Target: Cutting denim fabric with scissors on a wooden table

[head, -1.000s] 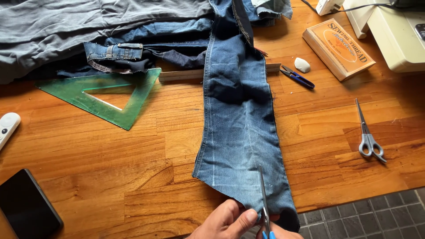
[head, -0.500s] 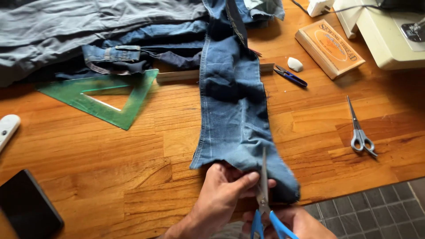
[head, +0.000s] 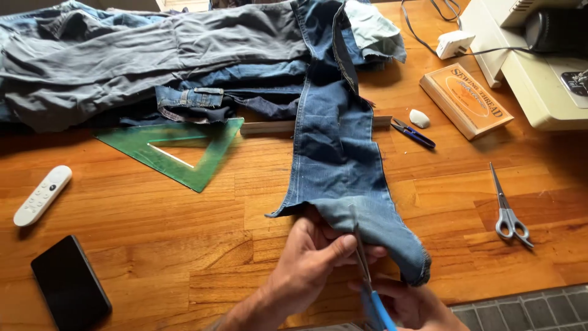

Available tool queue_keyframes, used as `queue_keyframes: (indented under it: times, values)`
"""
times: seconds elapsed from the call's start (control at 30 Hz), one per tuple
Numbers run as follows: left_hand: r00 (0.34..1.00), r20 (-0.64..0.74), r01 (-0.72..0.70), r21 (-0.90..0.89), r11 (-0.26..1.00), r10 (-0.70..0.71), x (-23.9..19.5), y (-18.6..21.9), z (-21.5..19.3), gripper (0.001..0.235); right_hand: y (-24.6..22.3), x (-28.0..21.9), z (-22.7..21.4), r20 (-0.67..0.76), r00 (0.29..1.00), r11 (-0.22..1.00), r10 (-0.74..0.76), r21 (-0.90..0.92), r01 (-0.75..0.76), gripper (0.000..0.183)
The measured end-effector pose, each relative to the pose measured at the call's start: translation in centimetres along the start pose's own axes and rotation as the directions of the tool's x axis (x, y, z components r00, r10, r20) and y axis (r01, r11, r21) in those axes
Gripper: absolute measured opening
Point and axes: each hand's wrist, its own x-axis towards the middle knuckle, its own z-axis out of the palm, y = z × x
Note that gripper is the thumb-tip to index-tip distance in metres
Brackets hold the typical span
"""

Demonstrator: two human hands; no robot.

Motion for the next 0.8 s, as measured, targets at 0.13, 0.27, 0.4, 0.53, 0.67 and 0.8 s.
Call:
queue_keyframes:
  times: [0.13,0.27,0.4,0.53,0.67,0.8]
  values:
    - [0.992,0.042,-0.118,-0.1,0.988,0.123,0.0,0.0,-0.2,0.049,3.5,-1.0,-2.9,-0.315,0.901,0.952,0.299,0.04,-0.303,0.079]
    - [0.993,0.025,-0.117,-0.001,0.993,0.117,0.3,-0.4,-0.2,0.042,1.2,-0.2,1.8,-0.338,0.929,0.987,0.154,0.006,-0.162,0.038]
    - [0.964,-0.254,-0.085,-0.012,0.996,0.079,1.7,-0.3,0.0,0.025,-1.4,0.4,4.6,-0.491,0.84,0.969,0.23,0.194,-0.151,0.05]
    - [0.87,-0.49,-0.101,-0.073,0.992,0.053,2.5,-0.1,0.4,0.029,-0.2,1.5,7.4,-0.734,0.53,0.782,-0.424,-0.592,-0.195,0.055]
    - [0.842,-0.534,-0.113,-0.027,0.993,0.081,3.1,-0.4,0.7,0.034,0.4,2.4,8.6,-0.114,0.471,-0.062,-0.875,-0.938,-0.341,0.068]
    - [0.815,-0.549,-0.224,-0.008,0.975,0.183,3.2,-1.9,1.5,0.039,0.7,3.7,9.7,-0.113,0.449,-0.068,-0.886,-0.928,-0.367,0.067]
